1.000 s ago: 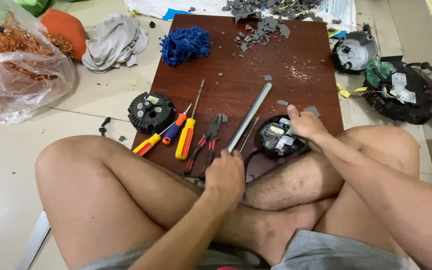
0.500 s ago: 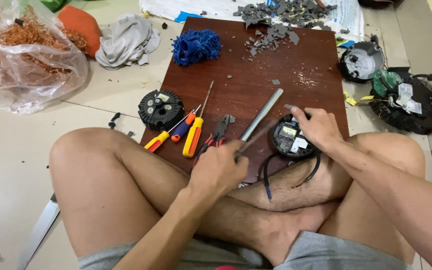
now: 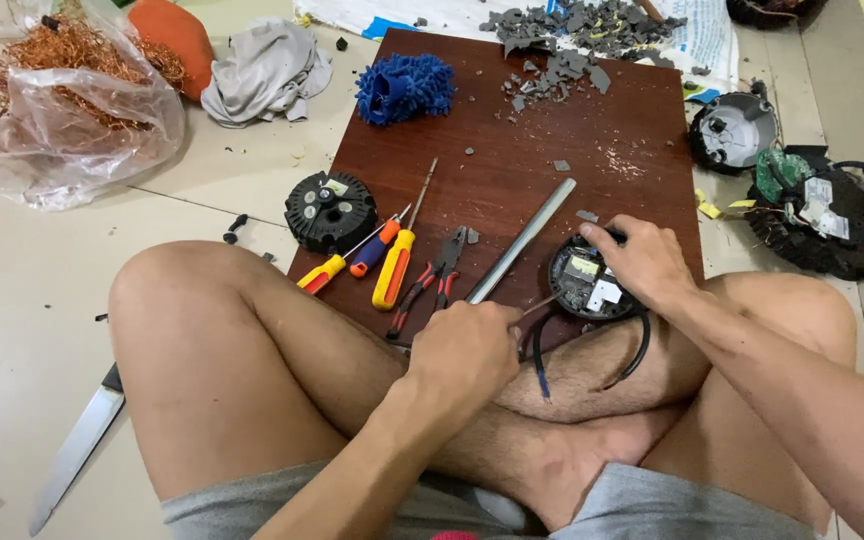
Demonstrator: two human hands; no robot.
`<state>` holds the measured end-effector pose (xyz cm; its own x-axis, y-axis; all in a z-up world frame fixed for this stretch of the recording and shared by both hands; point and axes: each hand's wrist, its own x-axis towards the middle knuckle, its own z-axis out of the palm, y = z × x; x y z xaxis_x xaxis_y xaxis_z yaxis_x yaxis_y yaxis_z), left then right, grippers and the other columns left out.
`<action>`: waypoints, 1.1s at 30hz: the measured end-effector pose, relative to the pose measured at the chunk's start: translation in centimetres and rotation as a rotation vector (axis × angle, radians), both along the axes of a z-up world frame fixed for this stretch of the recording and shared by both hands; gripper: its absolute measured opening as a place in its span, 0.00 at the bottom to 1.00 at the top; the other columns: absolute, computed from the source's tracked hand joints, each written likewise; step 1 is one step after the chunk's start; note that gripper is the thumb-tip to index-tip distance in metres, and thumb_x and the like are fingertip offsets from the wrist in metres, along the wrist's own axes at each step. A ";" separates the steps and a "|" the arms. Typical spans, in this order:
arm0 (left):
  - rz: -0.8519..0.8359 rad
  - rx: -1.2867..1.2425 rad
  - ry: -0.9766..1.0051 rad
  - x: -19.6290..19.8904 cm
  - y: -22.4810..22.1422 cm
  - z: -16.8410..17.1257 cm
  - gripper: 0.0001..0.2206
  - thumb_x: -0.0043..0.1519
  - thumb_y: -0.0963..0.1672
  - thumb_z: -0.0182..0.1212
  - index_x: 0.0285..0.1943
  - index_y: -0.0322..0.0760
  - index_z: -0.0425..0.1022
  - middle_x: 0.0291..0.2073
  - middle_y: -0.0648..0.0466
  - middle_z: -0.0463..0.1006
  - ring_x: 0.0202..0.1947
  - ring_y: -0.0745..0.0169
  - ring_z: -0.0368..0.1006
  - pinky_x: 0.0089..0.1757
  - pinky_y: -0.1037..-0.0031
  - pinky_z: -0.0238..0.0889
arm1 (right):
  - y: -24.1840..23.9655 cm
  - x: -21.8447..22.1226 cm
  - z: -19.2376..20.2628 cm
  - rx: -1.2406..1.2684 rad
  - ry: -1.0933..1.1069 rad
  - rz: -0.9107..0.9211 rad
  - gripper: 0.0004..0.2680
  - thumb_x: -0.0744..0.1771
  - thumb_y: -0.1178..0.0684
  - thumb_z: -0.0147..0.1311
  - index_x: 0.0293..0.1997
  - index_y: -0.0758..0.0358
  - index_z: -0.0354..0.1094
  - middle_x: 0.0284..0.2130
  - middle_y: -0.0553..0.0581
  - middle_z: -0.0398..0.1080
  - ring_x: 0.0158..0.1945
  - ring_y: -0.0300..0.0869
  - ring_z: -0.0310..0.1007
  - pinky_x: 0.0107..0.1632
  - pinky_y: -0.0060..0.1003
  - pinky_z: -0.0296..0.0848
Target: Disassembling an electronic motor or component using various hand tools like screwdrivers and pliers while sitting on the floor.
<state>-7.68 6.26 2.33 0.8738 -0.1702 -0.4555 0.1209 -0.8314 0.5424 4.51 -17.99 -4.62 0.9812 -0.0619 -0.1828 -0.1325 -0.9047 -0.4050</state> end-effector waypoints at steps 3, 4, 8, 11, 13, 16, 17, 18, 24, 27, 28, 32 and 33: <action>-0.013 0.024 0.010 0.2 -0.3 0.3 0.15 0.66 0.44 0.52 0.55 0.53 0.84 0.45 0.40 0.85 0.52 0.34 0.81 0.49 0.44 0.76 | -0.7 0.8 -0.9 -0.008 0.003 0.019 0.23 0.70 0.26 0.49 0.57 0.55 0.78 0.54 0.70 0.78 0.63 0.67 0.72 0.62 0.60 0.71; -0.012 0.024 0.011 0.3 -0.6 0.5 0.15 0.66 0.44 0.52 0.55 0.53 0.84 0.45 0.40 0.85 0.52 0.34 0.81 0.49 0.44 0.76 | -0.7 0.6 -0.7 -0.009 0.004 0.020 0.23 0.70 0.26 0.49 0.57 0.55 0.78 0.54 0.70 0.78 0.63 0.67 0.72 0.62 0.60 0.71; -0.123 0.100 -0.061 1.6 -1.7 1.2 0.13 0.63 0.43 0.55 0.49 0.43 0.86 0.40 0.42 0.86 0.48 0.35 0.82 0.45 0.43 0.76 | 0.2 0.3 0.4 0.051 0.044 0.029 0.23 0.69 0.25 0.48 0.57 0.50 0.77 0.55 0.68 0.77 0.64 0.67 0.70 0.63 0.63 0.69; -0.174 0.107 -0.105 2.3 -2.6 4.1 0.13 0.62 0.40 0.54 0.47 0.38 0.86 0.40 0.41 0.86 0.48 0.35 0.83 0.45 0.44 0.77 | 0.4 1.2 0.2 0.109 0.073 0.050 0.22 0.70 0.27 0.48 0.58 0.50 0.77 0.58 0.67 0.76 0.66 0.67 0.69 0.65 0.63 0.67; -0.166 0.117 -0.086 2.8 -3.2 5.4 0.14 0.63 0.39 0.51 0.47 0.34 0.86 0.41 0.41 0.86 0.50 0.35 0.82 0.46 0.46 0.77 | 0.7 2.6 -0.1 0.134 0.089 0.062 0.21 0.70 0.28 0.49 0.58 0.50 0.78 0.60 0.66 0.75 0.67 0.67 0.67 0.67 0.62 0.65; -0.152 0.058 -0.047 3.8 -4.9 4.4 0.12 0.63 0.38 0.53 0.45 0.30 0.86 0.37 0.41 0.85 0.46 0.33 0.82 0.44 0.43 0.75 | 0.3 4.1 -1.6 0.120 0.120 0.127 0.20 0.69 0.29 0.49 0.58 0.48 0.78 0.62 0.61 0.74 0.69 0.65 0.66 0.70 0.60 0.63; -0.165 0.051 -0.053 4.2 -5.4 4.0 0.12 0.62 0.38 0.53 0.44 0.30 0.86 0.38 0.41 0.86 0.46 0.34 0.83 0.43 0.44 0.76 | -0.1 4.5 -2.2 0.130 0.142 0.112 0.21 0.69 0.28 0.49 0.58 0.49 0.79 0.62 0.62 0.74 0.69 0.66 0.65 0.71 0.61 0.62; -0.163 0.042 -0.071 4.7 -5.8 3.7 0.13 0.61 0.38 0.53 0.44 0.30 0.86 0.39 0.41 0.86 0.46 0.34 0.83 0.42 0.45 0.77 | -0.3 5.5 -2.7 0.134 0.153 0.111 0.22 0.68 0.26 0.49 0.57 0.49 0.79 0.61 0.63 0.74 0.70 0.66 0.64 0.72 0.62 0.61; 0.100 0.027 -0.091 0.5 -6.2 -0.3 0.10 0.65 0.40 0.56 0.45 0.28 0.83 0.42 0.37 0.82 0.39 0.39 0.82 0.38 0.54 0.78 | -0.6 6.5 -2.9 0.065 0.225 0.089 0.24 0.68 0.32 0.47 0.67 0.55 0.71 0.64 0.59 0.72 0.62 0.55 0.75 0.64 0.48 0.73; 0.219 -0.047 -0.151 -2.8 -7.5 -5.0 0.13 0.70 0.42 0.47 0.59 0.32 0.73 0.43 0.35 0.78 0.38 0.30 0.80 0.38 0.43 0.74 | -0.4 6.1 -2.3 0.103 0.198 0.068 0.23 0.69 0.34 0.48 0.65 0.60 0.73 0.59 0.60 0.76 0.55 0.52 0.79 0.58 0.44 0.75; 0.216 -0.050 -0.152 -3.4 -7.5 -6.1 0.13 0.70 0.42 0.47 0.59 0.32 0.73 0.43 0.35 0.78 0.38 0.30 0.80 0.38 0.43 0.74 | -1.1 6.2 -3.3 0.101 0.196 0.065 0.23 0.69 0.34 0.48 0.65 0.60 0.73 0.59 0.60 0.76 0.55 0.52 0.79 0.58 0.44 0.75; 0.213 -0.112 -0.138 -4.2 -7.9 -6.8 0.24 0.66 0.41 0.47 0.74 0.38 0.64 0.46 0.34 0.76 0.38 0.25 0.78 0.39 0.39 0.72 | -4.4 6.8 -7.1 0.206 0.100 0.013 0.22 0.71 0.36 0.50 0.55 0.70 0.78 0.39 0.63 0.80 0.36 0.48 0.76 0.42 0.42 0.74; 0.240 -0.134 -0.140 -3.6 -7.1 -5.6 0.21 0.65 0.40 0.47 0.69 0.37 0.70 0.44 0.35 0.78 0.39 0.27 0.78 0.40 0.41 0.72 | -4.3 7.5 -7.6 0.229 0.069 0.034 0.22 0.71 0.36 0.51 0.54 0.71 0.77 0.41 0.62 0.81 0.38 0.47 0.77 0.43 0.41 0.74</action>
<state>-11.32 -0.86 -3.24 0.9489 -0.0013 -0.3156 0.2220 -0.7082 0.6703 12.01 -22.24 -12.21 0.9668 0.0219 -0.2545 -0.1377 -0.7944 -0.5916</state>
